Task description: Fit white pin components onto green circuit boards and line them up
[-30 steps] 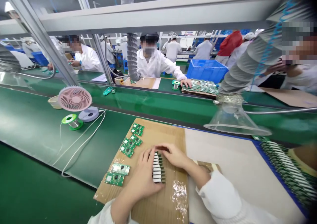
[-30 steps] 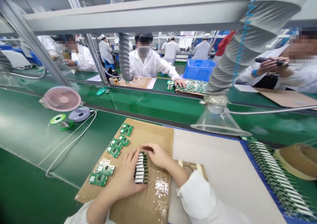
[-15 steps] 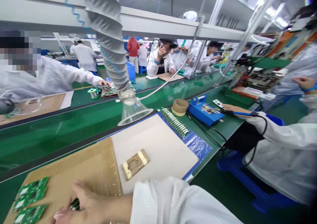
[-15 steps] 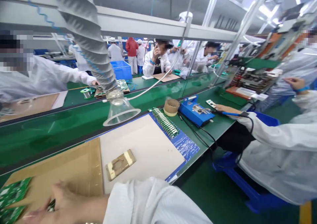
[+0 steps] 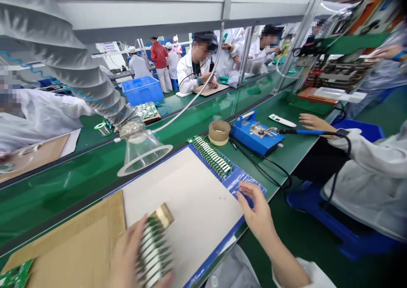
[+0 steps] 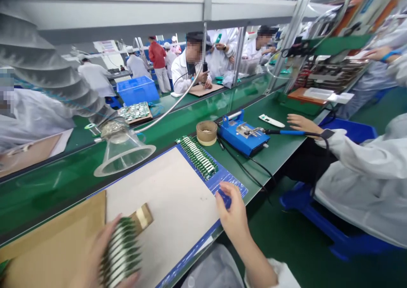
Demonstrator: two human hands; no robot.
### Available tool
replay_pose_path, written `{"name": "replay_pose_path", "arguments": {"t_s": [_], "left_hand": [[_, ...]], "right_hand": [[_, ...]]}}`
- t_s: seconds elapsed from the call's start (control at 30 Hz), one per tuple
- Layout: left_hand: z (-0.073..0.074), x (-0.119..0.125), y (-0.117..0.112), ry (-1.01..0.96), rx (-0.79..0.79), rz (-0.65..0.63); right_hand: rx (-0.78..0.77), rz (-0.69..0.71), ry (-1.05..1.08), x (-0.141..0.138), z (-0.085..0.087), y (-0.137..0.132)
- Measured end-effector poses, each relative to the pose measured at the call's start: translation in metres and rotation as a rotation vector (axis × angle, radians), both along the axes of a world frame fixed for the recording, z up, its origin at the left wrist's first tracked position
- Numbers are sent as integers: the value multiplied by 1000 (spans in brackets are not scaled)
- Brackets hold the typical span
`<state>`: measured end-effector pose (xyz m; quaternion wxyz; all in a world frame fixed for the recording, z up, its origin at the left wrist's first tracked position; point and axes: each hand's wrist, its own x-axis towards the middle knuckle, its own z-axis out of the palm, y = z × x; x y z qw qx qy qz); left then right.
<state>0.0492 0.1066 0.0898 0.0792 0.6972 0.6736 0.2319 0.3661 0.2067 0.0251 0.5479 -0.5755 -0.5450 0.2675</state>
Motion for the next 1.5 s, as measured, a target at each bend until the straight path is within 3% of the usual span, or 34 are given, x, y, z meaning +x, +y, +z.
{"name": "replay_pose_path", "arguments": {"t_s": [0.07,0.17,0.23,0.3,0.43,0.57,0.7,0.83,1.03,1.27,1.37,1.5], "left_hand": [[9,61,37,-47,-110,-148],[16,143,80,-120,-196,-257],[14,177,96,-117,-206,-295],[10,191,105,-77,-198,-294],[6,167,128,19,-157,-197],[4,126,177,105,-106,-84],[-5,108,226,190,-54,-104],[-16,102,254,175,-78,-109],[-21,96,260,116,-94,-127],[-12,100,259,7,-89,-153],[9,98,234,-49,-132,-214],[50,74,153,-198,-238,-326]], "right_hand": [[-9,-52,-57,19,-8,-4],[-46,-9,-167,30,-13,-15],[-52,16,-200,34,-16,-22],[-32,34,-200,41,-19,-26],[41,107,-263,54,-29,-25],[217,106,-370,53,-40,-16],[309,55,-474,43,-46,-7],[280,46,-573,35,-43,-9],[319,147,-904,25,-41,-19],[313,174,-964,24,-45,-20],[331,188,-902,23,-41,-21],[341,257,-761,8,-26,-22]]}}
